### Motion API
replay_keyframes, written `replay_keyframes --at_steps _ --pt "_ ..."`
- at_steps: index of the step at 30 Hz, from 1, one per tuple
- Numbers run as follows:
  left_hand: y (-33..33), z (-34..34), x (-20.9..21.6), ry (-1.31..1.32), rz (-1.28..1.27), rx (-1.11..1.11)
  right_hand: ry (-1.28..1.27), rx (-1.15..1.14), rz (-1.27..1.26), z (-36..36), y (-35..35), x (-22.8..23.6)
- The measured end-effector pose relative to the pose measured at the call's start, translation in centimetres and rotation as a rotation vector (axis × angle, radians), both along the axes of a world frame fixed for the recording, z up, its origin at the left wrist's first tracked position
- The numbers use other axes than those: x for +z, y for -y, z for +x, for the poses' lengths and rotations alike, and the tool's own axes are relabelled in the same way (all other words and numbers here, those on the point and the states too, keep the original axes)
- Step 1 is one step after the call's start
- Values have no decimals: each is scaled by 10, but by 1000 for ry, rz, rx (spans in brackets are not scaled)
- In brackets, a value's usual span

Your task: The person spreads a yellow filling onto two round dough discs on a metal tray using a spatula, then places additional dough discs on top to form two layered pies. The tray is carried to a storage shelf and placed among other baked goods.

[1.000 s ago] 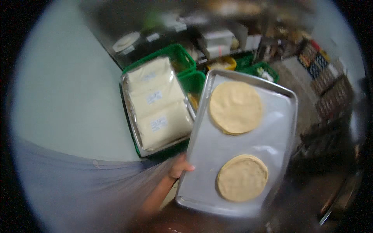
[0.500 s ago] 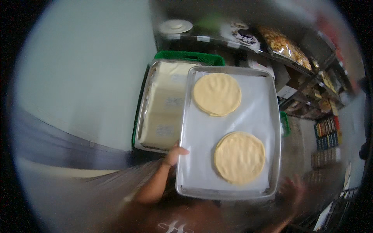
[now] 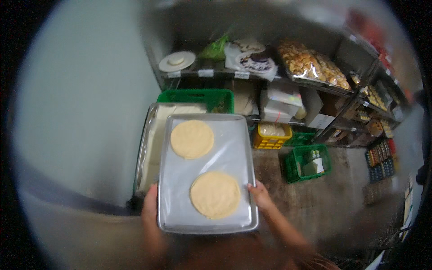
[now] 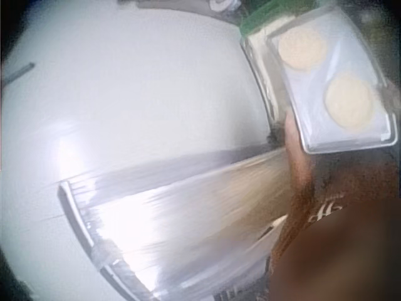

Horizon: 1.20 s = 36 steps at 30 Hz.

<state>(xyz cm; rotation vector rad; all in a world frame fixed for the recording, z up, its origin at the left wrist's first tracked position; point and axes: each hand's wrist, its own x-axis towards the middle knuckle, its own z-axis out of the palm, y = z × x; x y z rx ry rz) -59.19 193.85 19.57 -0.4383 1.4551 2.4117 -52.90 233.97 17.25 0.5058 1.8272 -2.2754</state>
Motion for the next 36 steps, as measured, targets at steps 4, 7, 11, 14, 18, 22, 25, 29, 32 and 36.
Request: replay_keyframes --at_steps 4,7,11,14,18,22,25,29,32,36 --pt "-16 29 -1 -295 -176 18 -67 -24 -71 -3 -37 10" --pt "-42 60 -19 -157 -519 -102 -70 -54 26 1 -75 20" --pt "-87 90 -49 186 274 -45 -58 -210 -10 21 -118 17" --pt "-107 86 -58 250 -66 -390 -40 -357 -27 50 -138 13" --pt "-141 66 -70 206 -214 -713 108 -594 50 113 -169 5" --pt "-221 49 -87 164 -12 -870 98 -735 46 149 -211 -28" --pt "-297 41 -102 232 41 -841 59 -750 8 146 -246 -58" --pt "-378 21 -118 349 240 -623 99 -722 33 109 -307 -86" --pt "-443 -11 -130 335 204 -518 64 -672 -83 44 -373 -103" --pt "-543 -77 -142 145 223 -334 28 -484 49 -87 -478 -126"
